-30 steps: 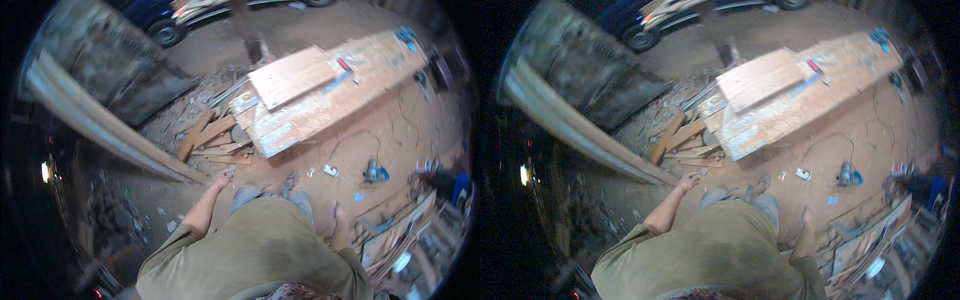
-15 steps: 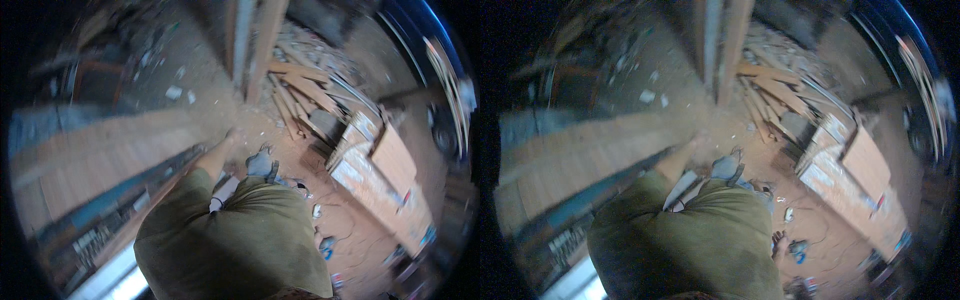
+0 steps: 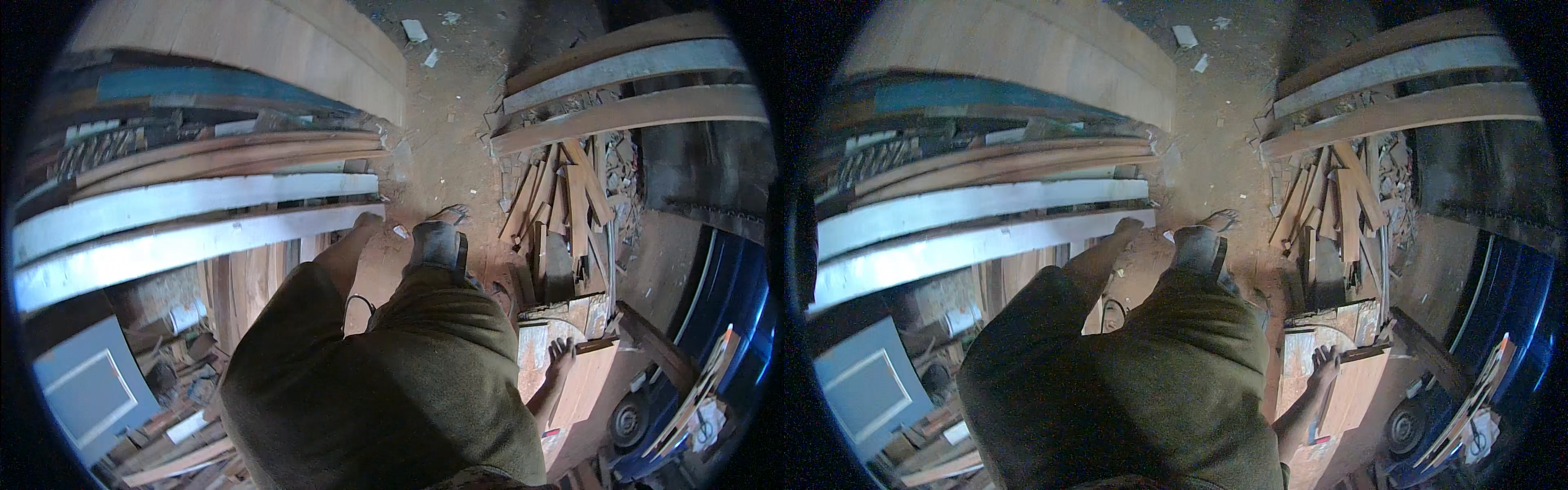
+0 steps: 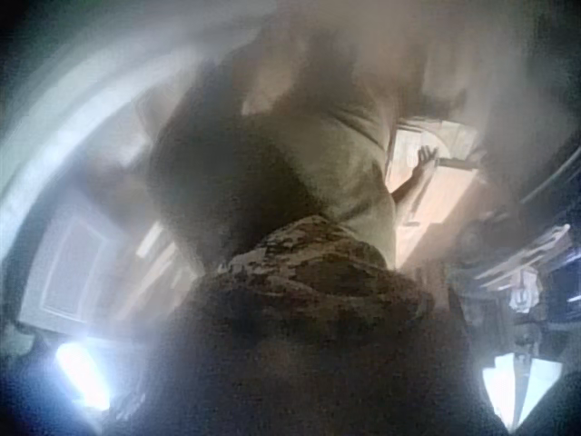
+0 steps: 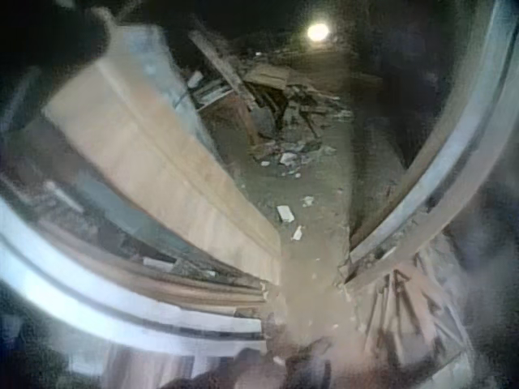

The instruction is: The person uses a handheld electric router to shape the edges of several long wooden planks. They move the tool along the length of each plank, then flip the wood over to process the opposite side. The person handles the planks one at a time, placing them on a workbench and moving them aside after routing.

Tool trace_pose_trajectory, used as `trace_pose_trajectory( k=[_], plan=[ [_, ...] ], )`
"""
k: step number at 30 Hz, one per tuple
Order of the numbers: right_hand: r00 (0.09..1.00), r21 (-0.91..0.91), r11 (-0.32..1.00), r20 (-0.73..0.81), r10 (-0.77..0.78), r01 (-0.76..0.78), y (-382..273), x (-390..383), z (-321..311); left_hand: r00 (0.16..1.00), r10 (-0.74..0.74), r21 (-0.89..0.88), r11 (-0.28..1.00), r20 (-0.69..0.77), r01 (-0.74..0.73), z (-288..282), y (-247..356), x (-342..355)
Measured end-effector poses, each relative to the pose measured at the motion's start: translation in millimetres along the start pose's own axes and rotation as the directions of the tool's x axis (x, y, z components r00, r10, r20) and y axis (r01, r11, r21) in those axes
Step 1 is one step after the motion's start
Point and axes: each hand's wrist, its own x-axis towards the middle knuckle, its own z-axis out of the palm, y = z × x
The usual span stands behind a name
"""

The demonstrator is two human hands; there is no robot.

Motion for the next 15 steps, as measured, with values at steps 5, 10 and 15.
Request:
trace_pose_trajectory(
  k=[5,10,15],
  plan=[
    [0.962,-0.275,0.934,0.211,-0.175,0.230,-5,6,-6,0.908,-0.419,-0.795,0.548,0.007,0.259,47,24,-113],
    [0.983,-0.258,0.963,0.177,-0.036,0.082,56,-21,-64,0.699,-0.658,-0.919,0.395,-0.279,0.006,52,-11,-175],
    [0.891,-0.353,0.890,0.240,0.385,-0.289,229,-1,-94,0.219,-0.642,-0.526,0.743,-0.735,0.414,-75,-290,-397]
  ],
)
